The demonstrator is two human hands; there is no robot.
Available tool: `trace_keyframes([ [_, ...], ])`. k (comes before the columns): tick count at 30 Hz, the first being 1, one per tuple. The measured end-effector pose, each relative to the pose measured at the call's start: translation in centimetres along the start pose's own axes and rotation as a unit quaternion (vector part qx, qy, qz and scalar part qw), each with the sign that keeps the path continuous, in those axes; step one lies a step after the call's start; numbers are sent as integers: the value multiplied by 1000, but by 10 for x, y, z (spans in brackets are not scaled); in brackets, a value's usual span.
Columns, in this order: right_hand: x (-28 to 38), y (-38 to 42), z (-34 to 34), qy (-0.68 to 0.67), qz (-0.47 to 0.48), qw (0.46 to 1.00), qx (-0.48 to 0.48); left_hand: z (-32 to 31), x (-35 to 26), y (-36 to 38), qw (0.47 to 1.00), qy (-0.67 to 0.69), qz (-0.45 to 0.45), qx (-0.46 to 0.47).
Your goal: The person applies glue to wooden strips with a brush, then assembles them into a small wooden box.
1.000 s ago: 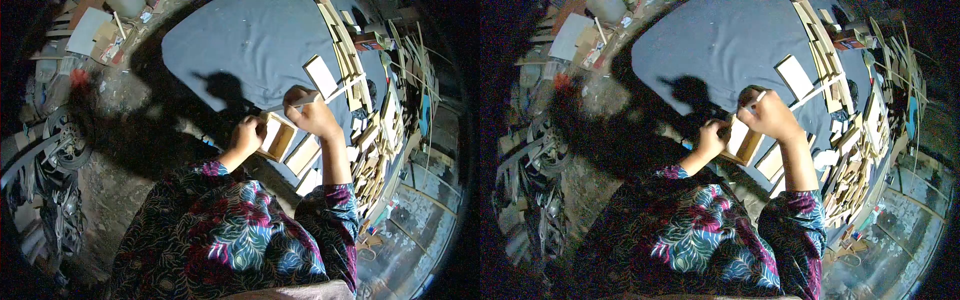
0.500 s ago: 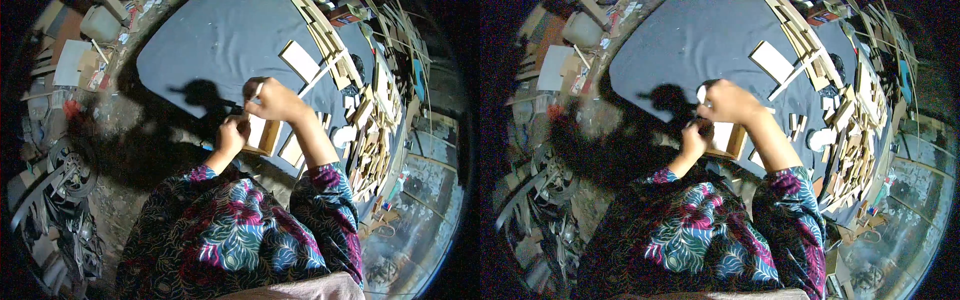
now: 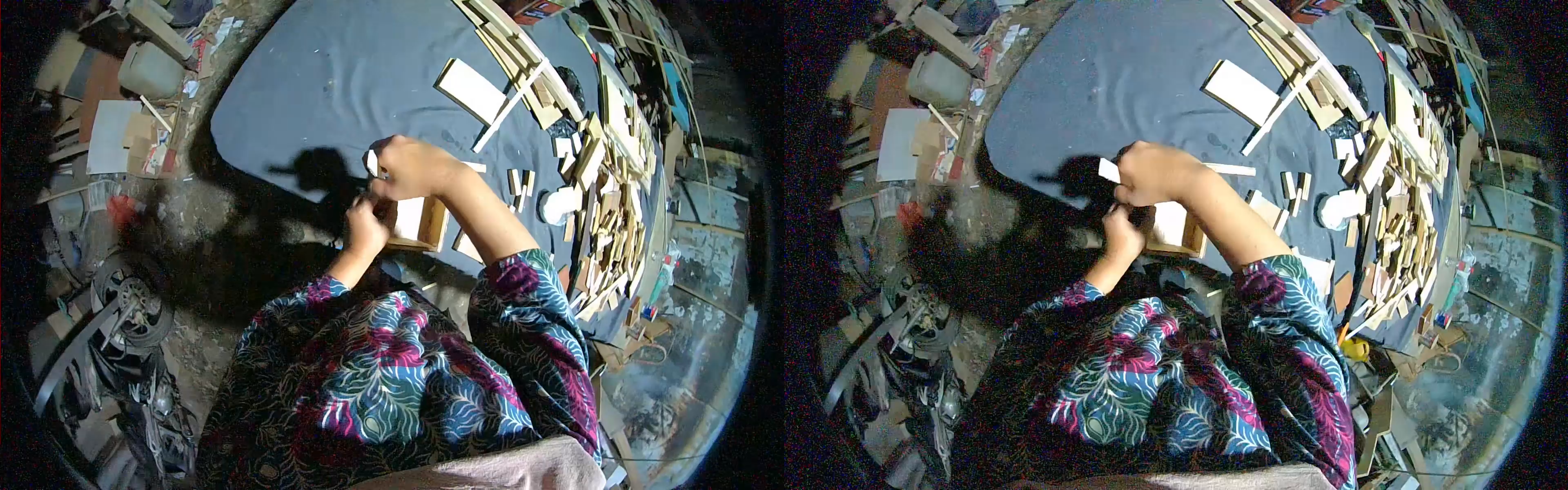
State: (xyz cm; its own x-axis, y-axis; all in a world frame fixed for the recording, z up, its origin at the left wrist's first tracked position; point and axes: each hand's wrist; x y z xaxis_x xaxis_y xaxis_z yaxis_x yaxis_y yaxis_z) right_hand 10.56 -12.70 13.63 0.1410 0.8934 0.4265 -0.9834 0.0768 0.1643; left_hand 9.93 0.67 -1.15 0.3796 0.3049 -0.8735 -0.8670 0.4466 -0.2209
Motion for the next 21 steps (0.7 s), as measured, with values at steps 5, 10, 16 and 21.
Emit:
trace_keyframes([
  [5, -8, 6, 11, -11, 34, 996, -83, 6, -4, -1, 999, 42, 3, 7],
  [10, -17, 8, 11, -61, 24, 986, -152, 2, -2, 0, 999, 38, 11, 9],
  [16, -23, 43, 16, -164, -112, 940, -276, 5, -4, 0, 994, 76, 68, 33],
  [21, -56, 167, 14, -343, -320, 596, -652, 4, 10, 0, 981, 130, 119, 82],
])
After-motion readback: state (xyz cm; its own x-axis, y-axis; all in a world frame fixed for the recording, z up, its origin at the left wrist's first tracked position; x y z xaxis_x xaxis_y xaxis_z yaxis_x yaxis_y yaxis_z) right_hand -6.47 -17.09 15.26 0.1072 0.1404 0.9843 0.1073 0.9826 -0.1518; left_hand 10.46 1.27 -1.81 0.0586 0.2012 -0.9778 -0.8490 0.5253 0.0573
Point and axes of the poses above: each hand's wrist, its own y-axis away from the middle knuckle, its own z-axis out of the back of the hand, x = y × z, and after that the axes turned 15 degrees about -x, right-handed
